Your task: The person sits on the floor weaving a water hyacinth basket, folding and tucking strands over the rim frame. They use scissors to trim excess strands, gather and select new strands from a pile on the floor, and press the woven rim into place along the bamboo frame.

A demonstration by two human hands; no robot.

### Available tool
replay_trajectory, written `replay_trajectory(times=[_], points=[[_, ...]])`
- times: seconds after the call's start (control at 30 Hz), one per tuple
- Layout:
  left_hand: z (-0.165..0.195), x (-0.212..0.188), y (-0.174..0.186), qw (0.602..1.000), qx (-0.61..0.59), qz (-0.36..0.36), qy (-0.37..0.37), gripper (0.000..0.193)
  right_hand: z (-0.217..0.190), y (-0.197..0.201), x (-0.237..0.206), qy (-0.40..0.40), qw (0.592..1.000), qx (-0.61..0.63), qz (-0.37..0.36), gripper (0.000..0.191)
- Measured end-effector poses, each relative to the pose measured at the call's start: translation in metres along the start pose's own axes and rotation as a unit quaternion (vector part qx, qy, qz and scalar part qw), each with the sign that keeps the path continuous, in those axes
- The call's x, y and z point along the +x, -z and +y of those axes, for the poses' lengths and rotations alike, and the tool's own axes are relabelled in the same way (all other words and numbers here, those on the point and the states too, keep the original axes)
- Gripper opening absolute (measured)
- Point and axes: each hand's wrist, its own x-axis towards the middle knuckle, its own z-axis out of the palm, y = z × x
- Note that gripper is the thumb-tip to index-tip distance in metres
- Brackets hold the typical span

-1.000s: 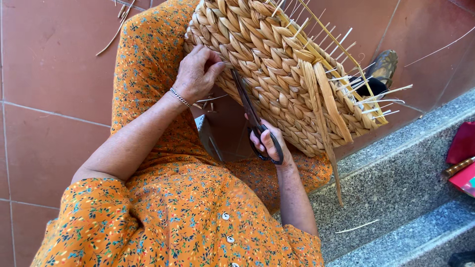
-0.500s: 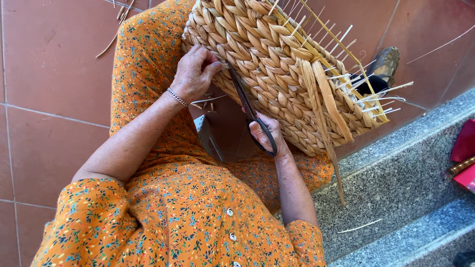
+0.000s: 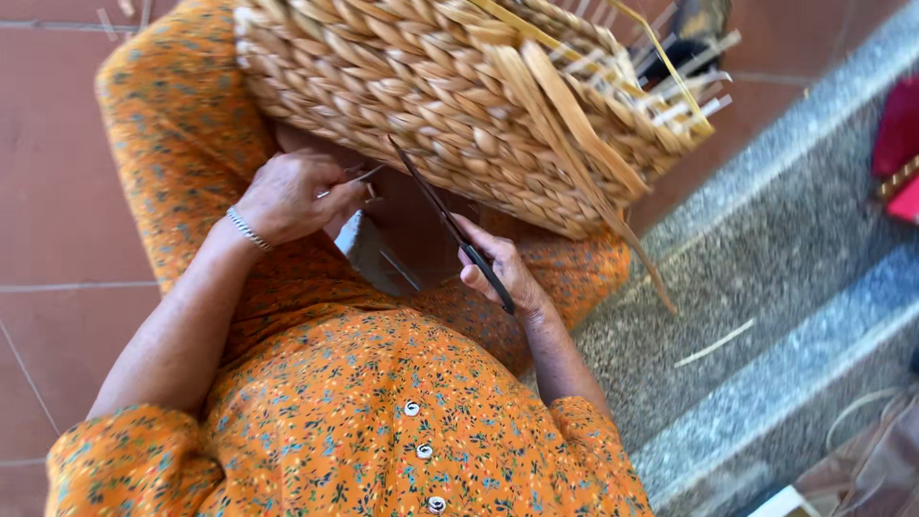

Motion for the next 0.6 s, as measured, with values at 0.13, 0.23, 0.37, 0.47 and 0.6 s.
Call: replay_trajectory(times=[0.13,0.23,0.37,0.47,0.6], points=[[0.015,0.002,-0.007,1.000,0.017,-0.002,-0.013,0.022,0.001,-0.003,-0.043,-0.001,0.995,0.067,0.073,0.108],[0.030,0.010,-0.007,0.996,-0.029,0.037,-0.072,0.023,0.003,-0.001,-0.072,0.015,0.985,0.105,0.139,0.106],[0.058,0.021,-0.012,0.984,-0.021,0.101,-0.147,0.012,0.008,0.005,-0.104,0.048,0.966,0.107,0.230,0.095],[0.081,0.034,-0.016,0.960,-0.022,0.176,-0.217,0.010,0.011,0.015,-0.122,0.027,0.959,0.027,0.280,0.086],[0.112,0.065,-0.023,0.920,-0.008,0.271,-0.283,0.016,0.013,0.021,-0.125,0.009,0.959,-0.016,0.284,0.084]])
